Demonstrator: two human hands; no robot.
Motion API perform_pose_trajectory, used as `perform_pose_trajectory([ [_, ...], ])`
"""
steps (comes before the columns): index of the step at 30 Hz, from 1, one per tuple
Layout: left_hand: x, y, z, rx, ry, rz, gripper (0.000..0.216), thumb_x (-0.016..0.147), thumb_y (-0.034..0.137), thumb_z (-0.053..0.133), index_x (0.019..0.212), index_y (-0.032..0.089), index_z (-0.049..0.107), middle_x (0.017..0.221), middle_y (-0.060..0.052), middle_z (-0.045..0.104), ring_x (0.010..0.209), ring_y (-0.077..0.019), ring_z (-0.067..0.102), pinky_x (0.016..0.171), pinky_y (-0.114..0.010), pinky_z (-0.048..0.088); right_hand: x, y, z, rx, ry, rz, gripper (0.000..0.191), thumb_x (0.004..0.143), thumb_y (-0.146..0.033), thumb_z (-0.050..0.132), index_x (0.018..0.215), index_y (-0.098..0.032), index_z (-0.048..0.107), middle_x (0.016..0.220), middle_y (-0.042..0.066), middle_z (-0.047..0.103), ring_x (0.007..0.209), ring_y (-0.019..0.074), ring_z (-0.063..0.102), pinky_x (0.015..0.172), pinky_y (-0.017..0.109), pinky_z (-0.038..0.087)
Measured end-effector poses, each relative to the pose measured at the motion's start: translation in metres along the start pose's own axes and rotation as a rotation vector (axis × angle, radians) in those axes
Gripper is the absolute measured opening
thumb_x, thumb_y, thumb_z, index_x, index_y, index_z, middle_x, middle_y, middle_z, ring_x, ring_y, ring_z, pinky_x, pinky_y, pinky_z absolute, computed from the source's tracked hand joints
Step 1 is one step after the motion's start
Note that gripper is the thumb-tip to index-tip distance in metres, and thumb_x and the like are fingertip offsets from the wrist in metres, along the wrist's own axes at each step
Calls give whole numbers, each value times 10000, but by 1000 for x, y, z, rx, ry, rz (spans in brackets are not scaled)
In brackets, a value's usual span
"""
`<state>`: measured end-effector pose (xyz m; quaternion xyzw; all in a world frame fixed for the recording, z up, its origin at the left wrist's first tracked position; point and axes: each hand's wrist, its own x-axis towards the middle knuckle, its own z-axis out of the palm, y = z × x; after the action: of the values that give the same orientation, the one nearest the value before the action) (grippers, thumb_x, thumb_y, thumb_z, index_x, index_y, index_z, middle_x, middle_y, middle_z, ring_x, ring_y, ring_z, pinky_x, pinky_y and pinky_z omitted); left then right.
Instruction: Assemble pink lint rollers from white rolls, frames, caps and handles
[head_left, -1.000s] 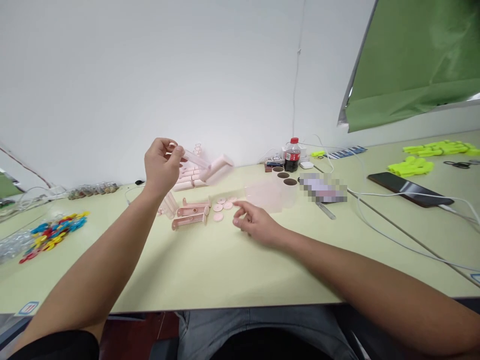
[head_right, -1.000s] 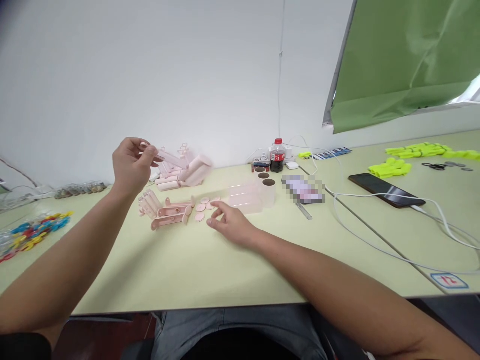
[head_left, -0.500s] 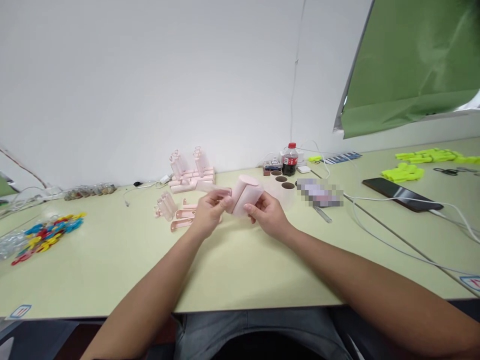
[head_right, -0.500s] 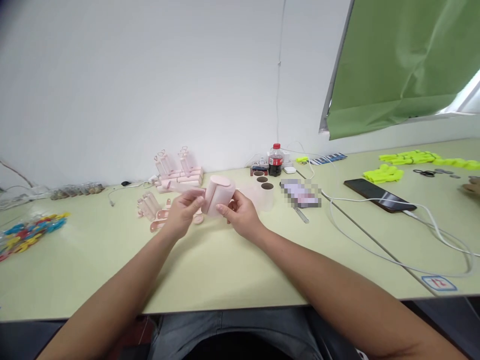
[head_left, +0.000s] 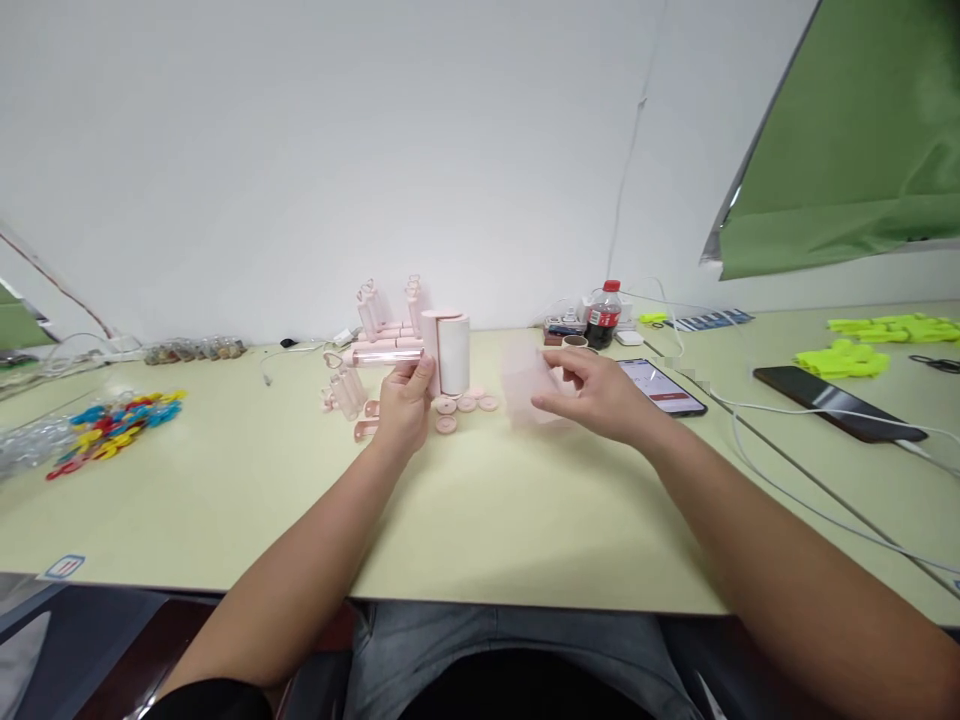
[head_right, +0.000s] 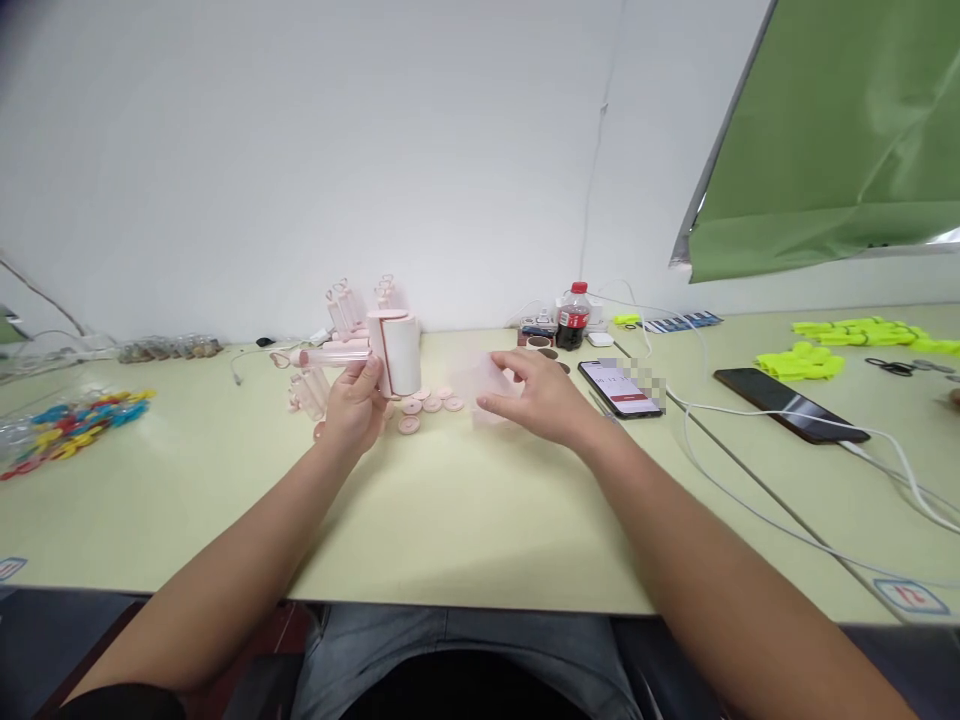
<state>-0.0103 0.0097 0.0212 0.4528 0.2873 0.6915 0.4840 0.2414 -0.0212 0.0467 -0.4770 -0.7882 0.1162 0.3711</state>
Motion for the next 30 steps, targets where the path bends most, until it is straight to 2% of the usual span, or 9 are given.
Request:
perform_pose_trajectory([
  [2, 4, 1, -3, -54, 31, -41, 372, 663, 457, 802, 884, 187, 674, 830, -8, 695, 718, -135, 635, 654, -257, 506, -1, 9, -10, -162, -221, -3, 503, 728, -415, 701, 1173, -184, 660, 1125, 113, 646, 1000, 290, 563, 847, 395, 444],
  [4, 5, 1, -4, -90, 52, -79, 371, 643, 435, 823, 853, 174, 663, 770, 11, 673, 623, -99, 590, 579, -226, 473, -2, 13, -13, -278, -422, 26, 511, 719, -378, 686, 1191, -183, 652, 1149, 119, 637, 1068, 315, 552, 859, 394, 445],
  [6, 4, 1, -4, -110, 65, -95, 367, 627, 405, 841, 834, 163, 659, 778, 12, 675, 638, -91, 592, 586, -211, 462, -5, 11, -11, -388, -551, 81, 485, 713, -316, 658, 1179, -186, 653, 1130, 120, 632, 1077, 325, 550, 817, 382, 456],
  [8, 2, 1, -1, -126, 77, -98, 367, 609, 383, 855, 827, 156, 665, 806, 5, 688, 709, -106, 618, 650, -212, 477, -6, 5, -6, -495, -610, 141, 465, 702, -253, 635, 1161, -182, 651, 1103, 129, 619, 1062, 332, 549, 752, 370, 458],
  [12, -3, 2, 4, -138, 68, -119, 385, 599, 375, 859, 853, 152, 676, 837, -15, 704, 847, -153, 648, 761, -241, 492, -9, -9, 2, -606, -638, 193, 451, 686, -154, 608, 1135, -167, 642, 1078, 151, 592, 1008, 328, 555, 689, 358, 444],
  [16, -5, 0, 6, -112, 58, -135, 415, 595, 403, 856, 871, 144, 686, 808, -16, 700, 837, -157, 648, 754, -249, 488, -10, -12, 7, -611, -629, 175, 466, 692, -108, 586, 1154, -156, 630, 1095, 162, 570, 1008, 319, 550, 734, 365, 446],
  [22, -7, -4, 7, -56, 62, -115, 413, 580, 431, 855, 823, 137, 697, 804, -19, 703, 819, -152, 641, 786, -264, 483, -8, -7, 12, -566, -542, 162, 540, 721, -148, 601, 1261, -164, 587, 1157, 162, 558, 1062, 321, 544, 795, 368, 450],
  [30, -8, -5, 8, -42, 48, -116, 446, 560, 450, 862, 847, 147, 702, 865, -32, 714, 831, -163, 643, 790, -281, 490, -6, 2, 16, -547, -466, 143, 570, 710, -267, 641, 1270, -176, 585, 1164, 160, 564, 1066, 334, 541, 841, 409, 466],
])
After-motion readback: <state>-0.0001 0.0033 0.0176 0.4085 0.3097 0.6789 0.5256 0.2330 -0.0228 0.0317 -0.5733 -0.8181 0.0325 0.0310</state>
